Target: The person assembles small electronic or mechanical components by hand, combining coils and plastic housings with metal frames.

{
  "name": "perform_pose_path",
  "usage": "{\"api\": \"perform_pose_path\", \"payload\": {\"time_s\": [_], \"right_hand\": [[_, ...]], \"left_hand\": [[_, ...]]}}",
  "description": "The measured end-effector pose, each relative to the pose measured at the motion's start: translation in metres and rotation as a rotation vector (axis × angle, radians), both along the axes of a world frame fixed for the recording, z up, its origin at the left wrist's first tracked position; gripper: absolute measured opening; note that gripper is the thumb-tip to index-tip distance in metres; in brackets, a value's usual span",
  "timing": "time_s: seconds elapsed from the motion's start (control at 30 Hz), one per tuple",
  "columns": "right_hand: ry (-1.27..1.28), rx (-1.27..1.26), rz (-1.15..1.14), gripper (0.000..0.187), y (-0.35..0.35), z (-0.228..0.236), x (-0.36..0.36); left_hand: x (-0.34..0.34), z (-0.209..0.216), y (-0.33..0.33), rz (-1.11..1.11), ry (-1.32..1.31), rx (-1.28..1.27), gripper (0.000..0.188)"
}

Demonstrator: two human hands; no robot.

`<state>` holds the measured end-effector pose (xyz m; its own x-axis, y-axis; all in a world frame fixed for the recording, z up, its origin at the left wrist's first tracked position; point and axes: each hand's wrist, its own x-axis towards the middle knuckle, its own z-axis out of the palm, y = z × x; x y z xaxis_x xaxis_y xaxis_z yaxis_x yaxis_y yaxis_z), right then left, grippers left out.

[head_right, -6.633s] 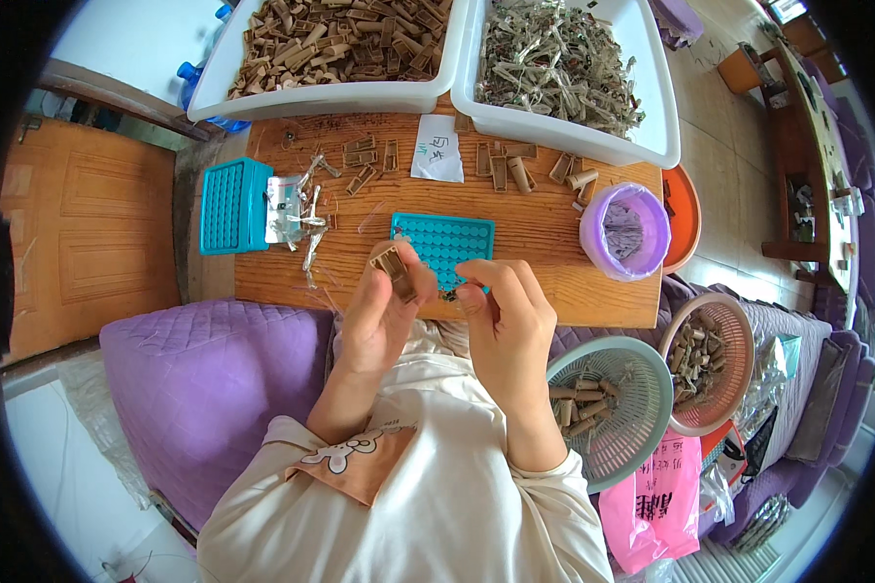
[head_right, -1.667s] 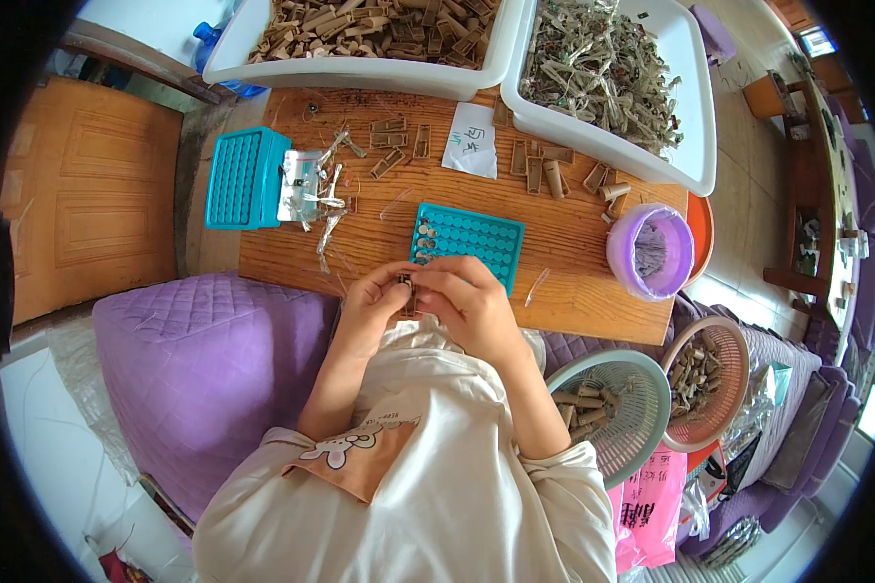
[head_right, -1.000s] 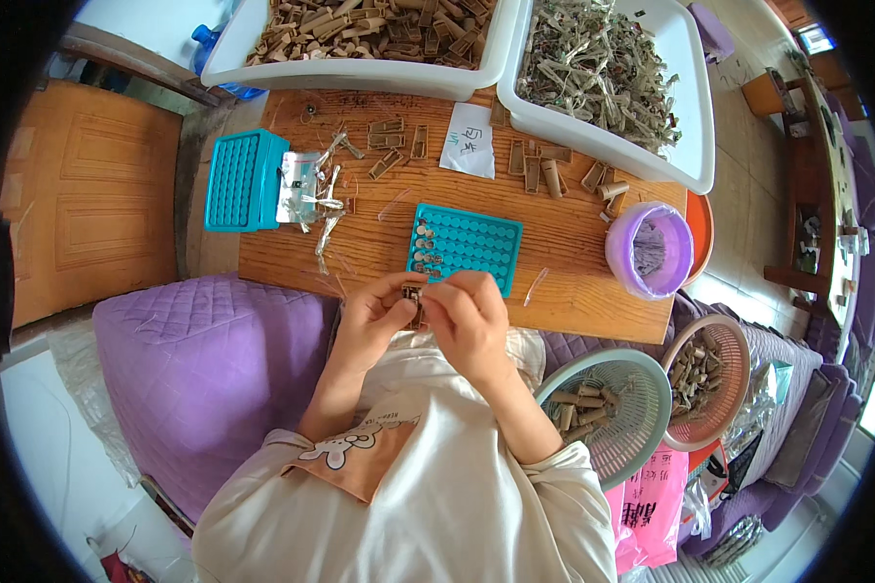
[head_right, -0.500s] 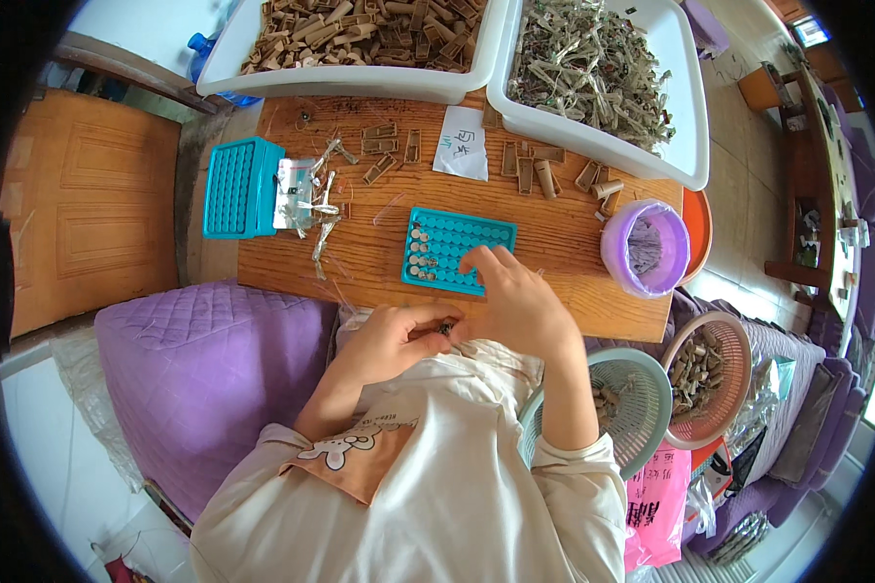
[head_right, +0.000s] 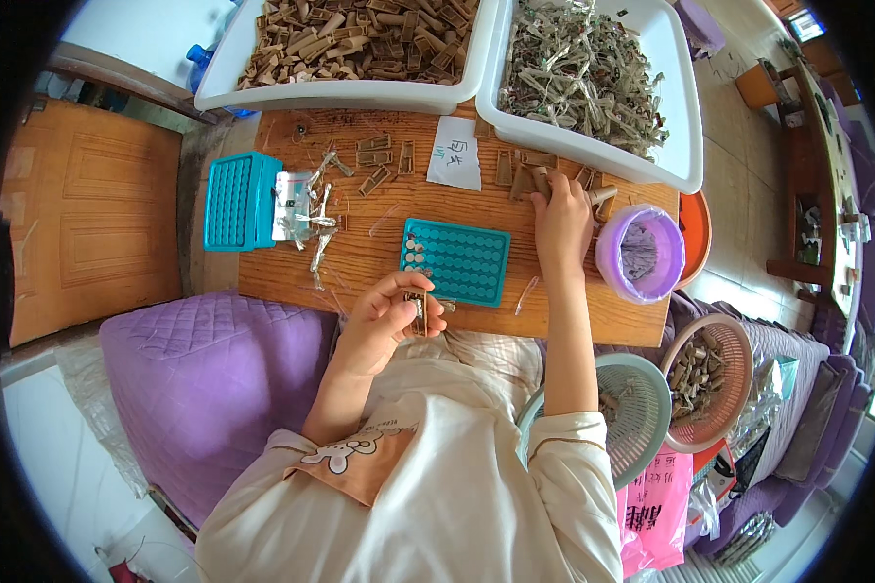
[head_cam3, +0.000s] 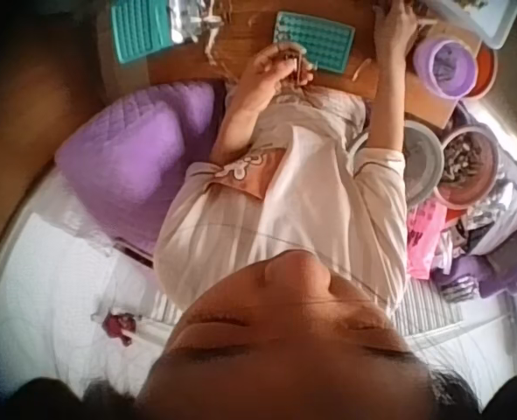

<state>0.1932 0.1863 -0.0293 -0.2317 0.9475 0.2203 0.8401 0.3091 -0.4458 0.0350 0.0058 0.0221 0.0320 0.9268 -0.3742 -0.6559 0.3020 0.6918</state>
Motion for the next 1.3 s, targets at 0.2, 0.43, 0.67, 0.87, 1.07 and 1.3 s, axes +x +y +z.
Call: {"api": "perform_pose_path", "payload": {"time_s": [0.2,0.43,0.67,0.87,1.07,1.3], "right_hand": [[-0.099,-0.015,-0.004,0.029,0.003,-0.004,0.005],[-0.343,0.002,-0.001,0.018,0.001,0.004,-0.003],[-0.353,-0.066,0.007,0.016,0.006,0.005,-0.002],[-0.234,-0.138,0.054,0.022,0.003,0.006,0.011],[0.237,-0.415,-0.047,0.032,-0.02,0.05,0.013],[1.007,-0.647,0.035,0.033,-0.094,0.079,-0.004]], "left_hand": [[0.002,-0.003,0.002,0.025,-0.014,-0.018,0.025],[0.002,-0.005,0.003,0.029,-0.007,-0.014,0.024],[0.004,-0.005,0.002,0.015,-0.013,0.0,0.024],[0.003,-0.005,-0.003,0.042,-0.023,-0.02,0.026],[0.006,-0.007,-0.002,0.14,0.036,0.104,0.036],[0.021,0.009,0.011,0.413,-0.077,0.139,0.034]]}}
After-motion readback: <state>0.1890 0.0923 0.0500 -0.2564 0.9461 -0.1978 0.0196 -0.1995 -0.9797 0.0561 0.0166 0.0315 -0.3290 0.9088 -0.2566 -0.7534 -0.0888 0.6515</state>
